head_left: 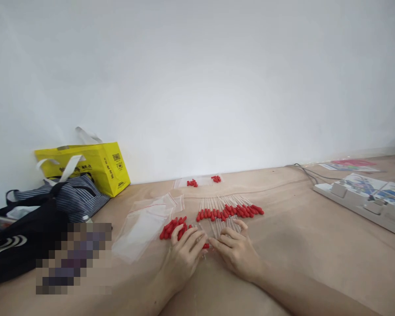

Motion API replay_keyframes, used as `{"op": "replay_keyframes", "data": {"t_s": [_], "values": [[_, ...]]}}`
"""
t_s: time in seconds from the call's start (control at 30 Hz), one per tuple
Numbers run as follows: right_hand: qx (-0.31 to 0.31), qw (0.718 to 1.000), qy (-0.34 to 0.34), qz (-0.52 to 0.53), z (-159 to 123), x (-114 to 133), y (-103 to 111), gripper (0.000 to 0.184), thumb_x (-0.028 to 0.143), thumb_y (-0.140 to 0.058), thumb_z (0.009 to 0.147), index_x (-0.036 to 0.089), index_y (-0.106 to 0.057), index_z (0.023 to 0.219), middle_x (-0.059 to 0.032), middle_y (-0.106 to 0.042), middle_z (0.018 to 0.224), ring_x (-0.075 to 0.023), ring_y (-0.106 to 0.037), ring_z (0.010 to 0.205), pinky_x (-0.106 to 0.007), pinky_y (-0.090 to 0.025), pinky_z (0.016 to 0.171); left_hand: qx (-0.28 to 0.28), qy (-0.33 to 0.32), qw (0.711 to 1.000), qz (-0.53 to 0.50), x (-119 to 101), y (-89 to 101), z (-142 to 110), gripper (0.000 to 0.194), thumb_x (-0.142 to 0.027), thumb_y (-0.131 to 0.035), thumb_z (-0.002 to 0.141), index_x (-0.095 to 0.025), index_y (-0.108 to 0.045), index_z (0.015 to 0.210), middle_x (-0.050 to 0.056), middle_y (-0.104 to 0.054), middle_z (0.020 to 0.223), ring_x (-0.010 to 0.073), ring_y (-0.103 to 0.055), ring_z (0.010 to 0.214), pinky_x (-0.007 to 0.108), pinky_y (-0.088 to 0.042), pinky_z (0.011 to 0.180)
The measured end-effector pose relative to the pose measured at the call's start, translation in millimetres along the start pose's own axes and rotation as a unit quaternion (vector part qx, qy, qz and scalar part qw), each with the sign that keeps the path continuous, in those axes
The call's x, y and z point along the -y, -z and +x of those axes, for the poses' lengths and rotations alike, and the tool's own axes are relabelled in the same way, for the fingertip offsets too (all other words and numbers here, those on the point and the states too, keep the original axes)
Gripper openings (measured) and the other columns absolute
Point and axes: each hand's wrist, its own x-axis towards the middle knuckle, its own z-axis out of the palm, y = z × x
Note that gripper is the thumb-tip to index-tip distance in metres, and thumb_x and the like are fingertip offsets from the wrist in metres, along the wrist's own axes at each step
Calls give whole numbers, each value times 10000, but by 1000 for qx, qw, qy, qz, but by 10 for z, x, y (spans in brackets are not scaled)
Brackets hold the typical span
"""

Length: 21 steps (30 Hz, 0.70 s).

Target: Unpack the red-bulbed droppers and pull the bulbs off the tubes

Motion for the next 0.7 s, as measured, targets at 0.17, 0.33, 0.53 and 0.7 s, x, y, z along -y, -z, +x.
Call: {"op": "replay_keyframes", "data": {"t_s": [0.17,0.33,0.53,0.7], "values": [[-1,1000,15,21,-6,1,14,217,109,-406,819,213,-586,885,40,-544,574,-110,-498,685,-395,-150,902,-7,-4,1000,-27,22,-38,-28,193,-254,-414,870,-238,-603,835,-31,-687,840,160,-585,911,417,-173,965],[1,999,24,35,1,-4,36,198,97,-399,812,201,-568,816,48,-517,536,-110,-492,684,-377,-164,865,8,0,1000,-30,25,-20,-41,233,-235,-407,865,-233,-593,726,-50,-674,693,154,-595,857,411,-170,958],[5,999,22,38,11,-7,91,175,108,-422,803,199,-570,789,47,-512,532,-112,-492,695,-367,-172,847,13,-19,999,-35,18,-2,-36,255,-170,-378,860,-217,-578,708,-53,-659,689,139,-582,847,400,-167,946],[1,998,22,52,34,-10,135,191,96,-413,790,197,-575,781,43,-502,519,-114,-458,656,-339,-193,766,-2,-20,999,-39,4,-16,-53,241,-161,-382,851,-209,-577,717,-47,-657,700,142,-566,862,382,-179,928]]}}
